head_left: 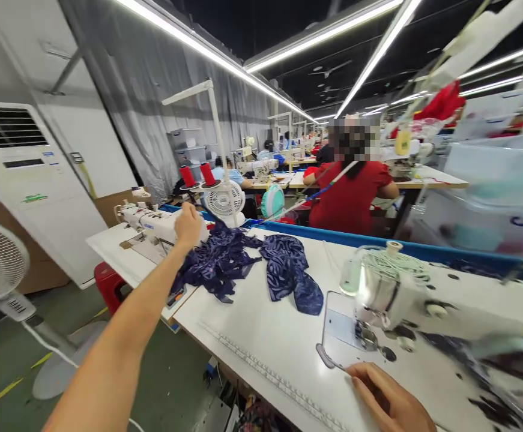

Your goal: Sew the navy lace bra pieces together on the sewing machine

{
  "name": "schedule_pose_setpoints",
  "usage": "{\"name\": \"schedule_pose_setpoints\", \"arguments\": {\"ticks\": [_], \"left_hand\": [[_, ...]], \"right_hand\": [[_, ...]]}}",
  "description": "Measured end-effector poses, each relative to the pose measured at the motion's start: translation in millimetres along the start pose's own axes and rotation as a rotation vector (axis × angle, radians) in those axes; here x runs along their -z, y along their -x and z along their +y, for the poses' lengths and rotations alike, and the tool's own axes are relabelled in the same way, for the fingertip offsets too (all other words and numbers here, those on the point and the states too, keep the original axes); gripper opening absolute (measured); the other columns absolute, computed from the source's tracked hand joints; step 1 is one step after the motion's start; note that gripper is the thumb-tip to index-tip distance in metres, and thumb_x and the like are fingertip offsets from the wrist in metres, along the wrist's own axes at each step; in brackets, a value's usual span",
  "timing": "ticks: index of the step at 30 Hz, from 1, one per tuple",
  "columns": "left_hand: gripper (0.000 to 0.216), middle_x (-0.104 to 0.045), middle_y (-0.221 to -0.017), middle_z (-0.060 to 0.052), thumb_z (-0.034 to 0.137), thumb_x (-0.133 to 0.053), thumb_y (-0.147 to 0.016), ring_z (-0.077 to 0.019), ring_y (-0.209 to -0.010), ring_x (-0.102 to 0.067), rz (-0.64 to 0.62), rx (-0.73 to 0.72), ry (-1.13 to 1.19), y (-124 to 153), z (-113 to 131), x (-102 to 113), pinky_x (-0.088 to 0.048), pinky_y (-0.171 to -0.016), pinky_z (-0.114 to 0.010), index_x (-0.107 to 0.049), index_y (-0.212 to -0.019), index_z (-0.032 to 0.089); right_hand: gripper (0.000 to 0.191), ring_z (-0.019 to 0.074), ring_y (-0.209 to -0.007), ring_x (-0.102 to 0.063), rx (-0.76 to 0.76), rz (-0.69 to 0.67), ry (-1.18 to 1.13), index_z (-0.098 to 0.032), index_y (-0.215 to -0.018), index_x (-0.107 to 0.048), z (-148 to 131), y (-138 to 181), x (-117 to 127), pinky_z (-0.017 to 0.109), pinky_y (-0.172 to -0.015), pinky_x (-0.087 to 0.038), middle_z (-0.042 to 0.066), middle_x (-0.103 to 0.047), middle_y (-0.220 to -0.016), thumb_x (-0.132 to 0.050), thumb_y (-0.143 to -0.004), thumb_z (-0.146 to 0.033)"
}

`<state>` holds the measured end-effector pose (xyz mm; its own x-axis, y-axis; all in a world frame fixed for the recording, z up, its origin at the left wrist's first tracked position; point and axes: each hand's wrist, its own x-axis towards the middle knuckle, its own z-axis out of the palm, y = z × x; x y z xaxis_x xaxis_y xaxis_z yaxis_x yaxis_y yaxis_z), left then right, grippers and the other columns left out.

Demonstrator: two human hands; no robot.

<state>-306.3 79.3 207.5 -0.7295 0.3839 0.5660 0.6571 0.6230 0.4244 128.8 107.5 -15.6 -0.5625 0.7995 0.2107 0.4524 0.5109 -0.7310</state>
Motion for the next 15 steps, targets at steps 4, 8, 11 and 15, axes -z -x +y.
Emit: {"name": "schedule_pose_setpoints", "arguments": {"ticks": [4, 8, 11, 15], "left_hand": [[0.026, -0.065, -0.075, -0.007, 0.040, -0.043, -0.092, -0.0260, -0.079, -0.064, -0.133, -0.352, -0.096, 47, 45, 42, -0.038, -0.067, -0.031, -0.058, -0.091, 0.019], [0.024, -0.058, -0.056, 0.001, 0.041, -0.040, -0.088, -0.0170, -0.048, -0.055, -0.616, -0.917, -0.073, 163, 61, 61, -0.028, -0.050, -0.026, -0.053, -0.074, 0.026], [0.016, -0.063, -0.060, 0.003, 0.029, -0.043, -0.085, -0.0154, -0.041, -0.052, -0.900, -1.197, 0.233, 237, 60, 68, -0.023, -0.042, -0.026, -0.055, -0.075, 0.029], [0.018, -0.065, -0.063, 0.005, 0.025, -0.045, -0.090, -0.0136, -0.052, -0.057, -1.158, -1.181, 0.392, 253, 63, 65, -0.035, -0.047, -0.022, -0.059, -0.080, 0.030]], "right_hand": [[0.024, 0.0157, -0.064, -0.058, 0.069, 0.048, -0.035, -0.023, -0.086, -0.058, -26, 4, 12, 0.026, -0.060, -0.048, 0.002, -0.064, -0.078, -0.042, -0.094, -0.037], [0.040, 0.0240, -0.111, -0.054, 0.244, 0.153, -0.086, -0.021, -0.127, -0.048, -78, 21, 28, 0.037, -0.093, -0.048, 0.013, -0.056, -0.123, -0.055, -0.088, -0.031], [0.061, 0.0227, -0.109, -0.055, 0.251, -0.150, -0.176, -0.021, -0.131, -0.047, -107, 37, 39, 0.035, -0.097, -0.046, 0.010, -0.057, -0.123, -0.070, -0.075, -0.031], [0.023, 0.0092, -0.061, -0.053, -0.036, -0.563, -0.370, -0.022, -0.101, -0.064, -103, 62, 53, 0.018, -0.058, -0.047, -0.005, -0.060, -0.074, -0.060, -0.078, -0.021]]}}
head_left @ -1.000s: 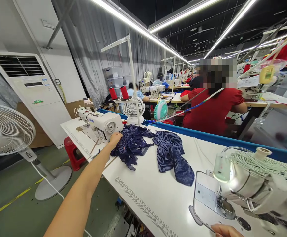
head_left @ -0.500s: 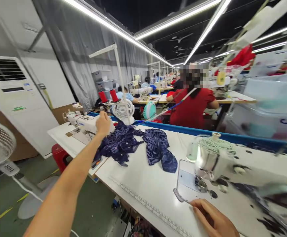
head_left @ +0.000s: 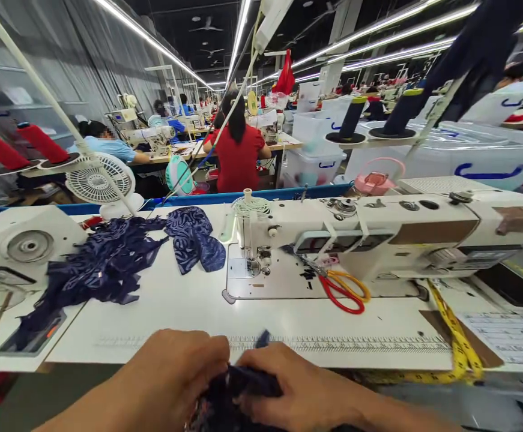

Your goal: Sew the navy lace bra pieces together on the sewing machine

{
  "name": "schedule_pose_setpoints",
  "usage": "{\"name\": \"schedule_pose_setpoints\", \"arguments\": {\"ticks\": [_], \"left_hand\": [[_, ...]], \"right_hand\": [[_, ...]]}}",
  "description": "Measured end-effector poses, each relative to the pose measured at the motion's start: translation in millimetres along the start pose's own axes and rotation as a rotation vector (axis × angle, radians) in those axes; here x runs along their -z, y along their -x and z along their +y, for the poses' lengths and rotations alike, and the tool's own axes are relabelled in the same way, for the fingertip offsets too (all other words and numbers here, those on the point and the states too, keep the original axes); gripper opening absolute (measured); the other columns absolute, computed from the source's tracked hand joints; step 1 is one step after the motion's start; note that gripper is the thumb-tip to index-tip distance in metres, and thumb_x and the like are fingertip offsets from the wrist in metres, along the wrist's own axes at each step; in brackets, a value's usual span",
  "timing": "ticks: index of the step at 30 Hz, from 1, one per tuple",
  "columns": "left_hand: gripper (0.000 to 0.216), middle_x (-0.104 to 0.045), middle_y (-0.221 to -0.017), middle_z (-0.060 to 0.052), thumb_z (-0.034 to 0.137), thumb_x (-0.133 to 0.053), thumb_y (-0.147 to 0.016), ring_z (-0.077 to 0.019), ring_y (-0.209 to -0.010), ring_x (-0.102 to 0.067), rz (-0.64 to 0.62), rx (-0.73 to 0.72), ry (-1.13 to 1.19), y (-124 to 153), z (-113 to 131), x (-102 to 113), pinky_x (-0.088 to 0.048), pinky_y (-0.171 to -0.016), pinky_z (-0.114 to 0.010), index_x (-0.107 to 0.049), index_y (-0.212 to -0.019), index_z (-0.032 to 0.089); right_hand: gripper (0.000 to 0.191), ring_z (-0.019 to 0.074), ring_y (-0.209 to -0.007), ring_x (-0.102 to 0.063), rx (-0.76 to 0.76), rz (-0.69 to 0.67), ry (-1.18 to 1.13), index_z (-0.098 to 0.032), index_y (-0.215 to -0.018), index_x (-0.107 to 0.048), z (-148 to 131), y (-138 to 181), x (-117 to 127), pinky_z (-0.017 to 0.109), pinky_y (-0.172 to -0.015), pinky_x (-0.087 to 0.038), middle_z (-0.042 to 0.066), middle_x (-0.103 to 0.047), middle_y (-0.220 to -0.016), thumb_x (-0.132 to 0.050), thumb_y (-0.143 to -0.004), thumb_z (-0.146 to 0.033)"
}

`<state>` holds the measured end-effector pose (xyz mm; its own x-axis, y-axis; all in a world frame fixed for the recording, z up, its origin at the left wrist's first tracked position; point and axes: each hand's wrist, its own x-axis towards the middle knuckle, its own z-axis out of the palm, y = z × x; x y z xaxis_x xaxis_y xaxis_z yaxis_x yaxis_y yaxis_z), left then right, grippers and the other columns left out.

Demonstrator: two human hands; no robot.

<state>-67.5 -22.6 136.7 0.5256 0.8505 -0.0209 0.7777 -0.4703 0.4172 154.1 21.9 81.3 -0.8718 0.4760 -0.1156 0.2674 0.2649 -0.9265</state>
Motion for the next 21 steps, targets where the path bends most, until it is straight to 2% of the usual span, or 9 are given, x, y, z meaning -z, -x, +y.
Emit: {"name": "schedule_pose_setpoints", "arguments": {"ticks": [3, 5, 8, 11, 13, 15, 18, 19, 21], "left_hand": [[0.008, -0.067, -0.070, 0.008, 0.030, -0.053, -0.090, -0.0117, -0.062, -0.061, -0.051, 0.118, 0.053, -4, -28, 14, -0.042, -0.056, -0.018, -0.061, -0.089, 0.031], [0.015, -0.070, -0.083, 0.006, 0.029, -0.054, -0.089, -0.0124, -0.069, -0.063, 0.012, 0.132, -0.015, -6, -53, 21, -0.046, -0.062, -0.018, -0.061, -0.101, 0.031], [0.031, -0.070, -0.095, -0.003, 0.019, -0.039, -0.090, -0.0178, -0.076, -0.066, 0.192, 0.068, -0.321, -11, -89, 19, -0.051, -0.070, -0.027, -0.062, -0.109, 0.027], [0.045, -0.070, -0.097, -0.009, 0.008, -0.029, -0.089, -0.0236, -0.088, -0.066, 0.333, 0.013, -0.675, -15, -114, 5, -0.049, -0.090, -0.042, -0.062, -0.117, 0.022], [0.049, -0.068, -0.110, -0.010, 0.006, -0.029, -0.091, -0.0252, -0.108, -0.062, 0.350, -0.010, -0.767, -11, -125, -10, -0.037, -0.108, -0.050, -0.054, -0.131, 0.021], [0.049, -0.060, -0.129, -0.013, 0.015, -0.037, -0.094, -0.0285, -0.126, -0.052, 0.313, -0.036, -0.744, -2, -132, -27, -0.026, -0.114, -0.056, -0.041, -0.143, 0.021], [0.073, -0.042, -0.148, -0.018, 0.046, -0.054, -0.089, -0.0371, -0.139, -0.034, 0.259, -0.039, -0.625, 15, -128, -50, -0.025, -0.113, -0.063, -0.026, -0.151, 0.018], [0.080, -0.040, -0.149, -0.018, 0.051, -0.057, -0.087, -0.0375, -0.141, -0.032, 0.258, -0.039, -0.581, 17, -122, -56, -0.026, -0.113, -0.062, -0.024, -0.151, 0.017], [0.076, -0.041, -0.149, -0.017, 0.047, -0.056, -0.089, -0.0332, -0.142, -0.031, 0.277, -0.064, -0.492, 13, -106, -70, -0.027, -0.115, -0.057, -0.025, -0.151, 0.016]], "right_hand": [[0.020, 0.0067, -0.050, -0.046, -0.208, -0.020, -0.154, -0.020, -0.100, -0.065, 17, 23, 20, 0.016, -0.046, -0.041, -0.006, -0.054, -0.066, -0.055, -0.083, -0.026], [0.020, 0.0087, -0.055, -0.051, -0.211, 0.095, -0.026, -0.021, -0.100, -0.066, 26, 35, 43, 0.018, -0.049, -0.043, -0.004, -0.059, -0.070, -0.055, -0.087, -0.032], [0.023, 0.0164, -0.077, -0.063, 0.001, 0.426, 0.501, -0.022, -0.107, -0.067, 37, 48, 80, 0.026, -0.067, -0.050, 0.004, -0.069, -0.090, -0.050, -0.092, -0.029], [0.037, 0.0224, -0.087, -0.064, 0.168, 0.685, 1.076, -0.021, -0.123, -0.062, 51, 53, 101, 0.037, -0.080, -0.051, 0.009, -0.070, -0.097, -0.040, -0.094, -0.014], [0.044, 0.0252, -0.095, -0.063, 0.191, 0.671, 1.293, -0.021, -0.133, -0.055, 67, 54, 102, 0.044, -0.087, -0.049, 0.011, -0.069, -0.104, -0.038, -0.094, -0.009], [0.044, 0.0283, -0.104, -0.061, 0.195, 0.561, 1.345, -0.018, -0.139, -0.049, 84, 54, 93, 0.050, -0.093, -0.046, 0.014, -0.066, -0.115, -0.042, -0.096, -0.017], [0.053, 0.0316, -0.117, -0.055, 0.173, 0.471, 1.269, -0.015, -0.143, -0.043, 99, 51, 71, 0.054, -0.099, -0.045, 0.016, -0.060, -0.127, -0.051, -0.095, -0.038], [0.055, 0.0312, -0.121, -0.053, 0.171, 0.477, 1.224, -0.015, -0.143, -0.042, 100, 48, 63, 0.054, -0.101, -0.044, 0.016, -0.058, -0.131, -0.052, -0.095, -0.039], [0.050, 0.0284, -0.123, -0.052, 0.200, 0.507, 1.121, -0.018, -0.142, -0.042, 94, 36, 49, 0.051, -0.104, -0.043, 0.014, -0.057, -0.133, -0.051, -0.096, -0.035]]}}
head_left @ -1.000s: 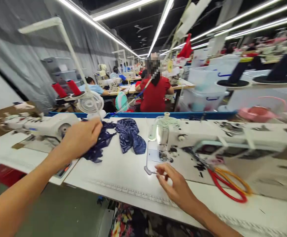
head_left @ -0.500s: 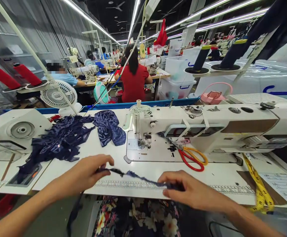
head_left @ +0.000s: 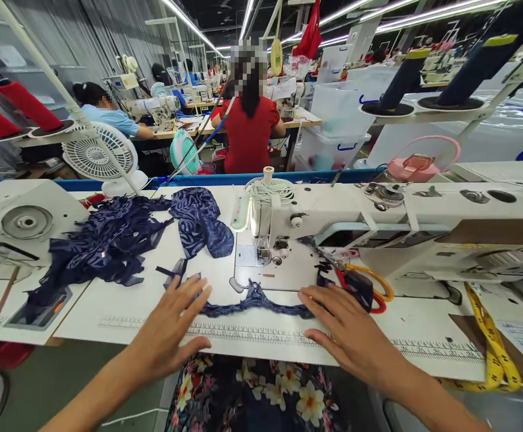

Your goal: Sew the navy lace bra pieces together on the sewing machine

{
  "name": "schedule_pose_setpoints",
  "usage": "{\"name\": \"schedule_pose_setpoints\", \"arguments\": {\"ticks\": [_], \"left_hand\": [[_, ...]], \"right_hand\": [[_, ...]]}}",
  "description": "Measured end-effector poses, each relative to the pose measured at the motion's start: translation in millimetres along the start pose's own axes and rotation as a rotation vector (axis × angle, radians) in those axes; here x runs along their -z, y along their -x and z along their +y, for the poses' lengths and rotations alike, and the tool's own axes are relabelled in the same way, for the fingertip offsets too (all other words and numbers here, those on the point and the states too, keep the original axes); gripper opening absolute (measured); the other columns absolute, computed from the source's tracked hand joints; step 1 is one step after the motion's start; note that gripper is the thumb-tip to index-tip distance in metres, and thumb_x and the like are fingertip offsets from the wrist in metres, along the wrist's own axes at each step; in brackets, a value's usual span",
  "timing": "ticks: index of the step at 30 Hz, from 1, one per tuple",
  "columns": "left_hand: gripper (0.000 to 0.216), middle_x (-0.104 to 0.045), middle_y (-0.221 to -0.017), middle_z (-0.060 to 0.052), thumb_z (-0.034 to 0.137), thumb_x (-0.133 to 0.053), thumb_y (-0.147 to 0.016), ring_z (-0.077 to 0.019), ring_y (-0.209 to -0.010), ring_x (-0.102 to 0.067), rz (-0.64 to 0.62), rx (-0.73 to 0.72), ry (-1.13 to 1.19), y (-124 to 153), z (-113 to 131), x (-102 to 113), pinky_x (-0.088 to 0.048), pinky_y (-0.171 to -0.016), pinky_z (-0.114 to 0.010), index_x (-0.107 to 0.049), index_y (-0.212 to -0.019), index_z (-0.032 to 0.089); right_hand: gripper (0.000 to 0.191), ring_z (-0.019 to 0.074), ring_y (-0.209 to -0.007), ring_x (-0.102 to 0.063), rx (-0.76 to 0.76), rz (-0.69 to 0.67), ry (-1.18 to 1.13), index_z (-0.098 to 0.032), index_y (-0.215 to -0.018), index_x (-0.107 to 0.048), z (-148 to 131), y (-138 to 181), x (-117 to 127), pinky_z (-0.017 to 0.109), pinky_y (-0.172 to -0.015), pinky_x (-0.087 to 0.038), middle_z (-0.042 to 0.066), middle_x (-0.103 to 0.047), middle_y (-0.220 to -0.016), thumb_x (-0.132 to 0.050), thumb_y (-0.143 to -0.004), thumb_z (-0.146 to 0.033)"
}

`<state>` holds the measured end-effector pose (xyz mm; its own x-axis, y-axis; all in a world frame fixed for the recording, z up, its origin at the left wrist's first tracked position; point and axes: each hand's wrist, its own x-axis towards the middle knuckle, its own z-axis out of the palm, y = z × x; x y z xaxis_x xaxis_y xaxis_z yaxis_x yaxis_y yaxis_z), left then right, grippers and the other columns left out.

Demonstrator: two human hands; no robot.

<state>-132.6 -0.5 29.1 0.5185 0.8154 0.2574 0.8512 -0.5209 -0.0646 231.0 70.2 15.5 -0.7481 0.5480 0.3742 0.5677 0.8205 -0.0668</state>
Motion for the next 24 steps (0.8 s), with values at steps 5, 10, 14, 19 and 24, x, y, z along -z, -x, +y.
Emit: {"name": "schedule_pose_setpoints", "arguments": {"ticks": [5, 10, 14, 19, 24], "left_hand": [[0.067, -0.046, -0.146, -0.016, 0.049, -0.049, -0.094, -0.0275, -0.140, -0.036, 0.001, -0.091, 0.147, -38, 54, -29, -0.029, -0.117, -0.048, -0.035, -0.145, 0.007], [0.071, -0.040, -0.151, -0.012, 0.057, -0.046, -0.092, -0.0296, -0.144, -0.028, -0.044, -0.044, 0.188, -55, 68, -47, -0.021, -0.119, -0.057, -0.032, -0.148, 0.015], [0.061, -0.043, -0.146, -0.017, 0.047, -0.055, -0.091, -0.0344, -0.141, -0.031, 0.033, 0.021, 0.226, -48, 65, -43, -0.025, -0.115, -0.063, -0.040, -0.142, 0.016], [0.024, -0.056, -0.117, -0.013, 0.022, -0.056, -0.091, -0.0272, -0.118, -0.051, 0.277, 0.247, 0.317, -41, 60, -41, -0.040, -0.108, -0.055, -0.056, -0.115, 0.019], [0.010, -0.058, -0.113, -0.009, 0.015, -0.056, -0.088, -0.0263, -0.114, -0.055, 0.289, 0.287, 0.306, -65, 63, -46, -0.044, -0.107, -0.051, -0.059, -0.095, 0.022]], "right_hand": [[0.031, 0.0229, -0.113, -0.057, 0.080, -0.026, -0.195, -0.017, -0.127, -0.056, -29, -39, -13, 0.043, -0.098, -0.048, 0.012, -0.064, -0.121, -0.044, -0.098, -0.021], [0.024, 0.0219, -0.099, -0.060, -0.057, -0.006, -0.230, -0.019, -0.115, -0.061, -23, -54, -21, 0.039, -0.085, -0.049, 0.010, -0.066, -0.107, -0.044, -0.097, -0.018], [0.028, 0.0210, -0.100, -0.059, -0.057, 0.011, -0.301, -0.020, -0.119, -0.060, -17, -64, -29, 0.036, -0.083, -0.047, 0.009, -0.065, -0.108, -0.043, -0.097, -0.014], [0.025, 0.0210, -0.101, -0.058, -0.064, 0.009, -0.351, -0.021, -0.116, -0.061, -16, -69, -45, 0.037, -0.082, -0.046, 0.008, -0.065, -0.109, -0.047, -0.097, -0.016], [0.024, 0.0217, -0.104, -0.057, -0.077, 0.027, -0.368, -0.022, -0.115, -0.061, -15, -67, -46, 0.037, -0.083, -0.045, 0.008, -0.065, -0.109, -0.046, -0.098, -0.018]]}}
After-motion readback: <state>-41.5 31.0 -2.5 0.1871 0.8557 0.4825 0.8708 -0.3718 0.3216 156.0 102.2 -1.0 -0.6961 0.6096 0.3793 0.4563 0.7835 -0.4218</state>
